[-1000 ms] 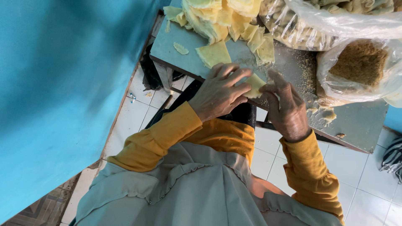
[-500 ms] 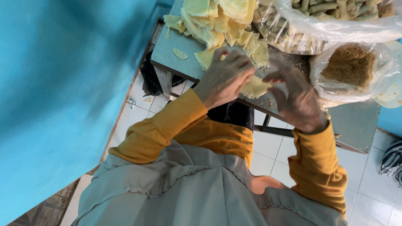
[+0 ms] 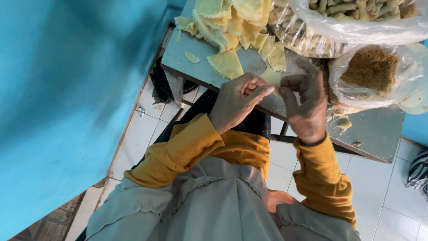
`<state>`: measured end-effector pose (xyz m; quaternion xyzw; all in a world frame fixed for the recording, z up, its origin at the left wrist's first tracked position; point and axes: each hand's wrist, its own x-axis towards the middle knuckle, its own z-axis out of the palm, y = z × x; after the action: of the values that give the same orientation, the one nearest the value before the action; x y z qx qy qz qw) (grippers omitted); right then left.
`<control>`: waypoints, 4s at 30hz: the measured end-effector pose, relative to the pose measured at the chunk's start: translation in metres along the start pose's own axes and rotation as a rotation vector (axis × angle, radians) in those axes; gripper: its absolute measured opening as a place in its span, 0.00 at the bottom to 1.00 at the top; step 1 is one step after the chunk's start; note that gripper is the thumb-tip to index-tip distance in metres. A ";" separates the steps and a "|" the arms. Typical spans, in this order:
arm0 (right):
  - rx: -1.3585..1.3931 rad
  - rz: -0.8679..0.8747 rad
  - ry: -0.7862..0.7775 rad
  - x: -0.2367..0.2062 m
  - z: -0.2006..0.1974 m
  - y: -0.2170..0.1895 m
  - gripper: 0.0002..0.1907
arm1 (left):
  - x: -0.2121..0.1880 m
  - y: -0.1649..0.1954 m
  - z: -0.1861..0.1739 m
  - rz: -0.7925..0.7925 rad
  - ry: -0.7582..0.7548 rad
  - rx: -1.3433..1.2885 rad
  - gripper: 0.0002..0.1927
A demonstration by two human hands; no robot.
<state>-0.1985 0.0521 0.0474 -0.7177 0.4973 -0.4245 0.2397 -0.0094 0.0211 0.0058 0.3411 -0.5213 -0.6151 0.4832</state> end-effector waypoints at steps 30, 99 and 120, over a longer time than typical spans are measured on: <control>0.333 0.174 0.083 -0.036 0.020 -0.015 0.35 | -0.015 -0.039 0.015 0.028 -0.095 -0.410 0.04; -0.643 -0.100 -0.174 -0.018 -0.031 -0.007 0.19 | -0.004 -0.013 -0.041 0.803 -0.263 0.827 0.10; -1.268 0.255 -0.479 0.047 -0.152 0.129 0.28 | -0.004 -0.002 -0.032 0.587 -0.069 0.731 0.10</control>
<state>-0.3865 -0.0293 0.0462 -0.7292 0.6634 0.1500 -0.0750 0.0208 0.0152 -0.0032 0.3063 -0.7939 -0.2394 0.4675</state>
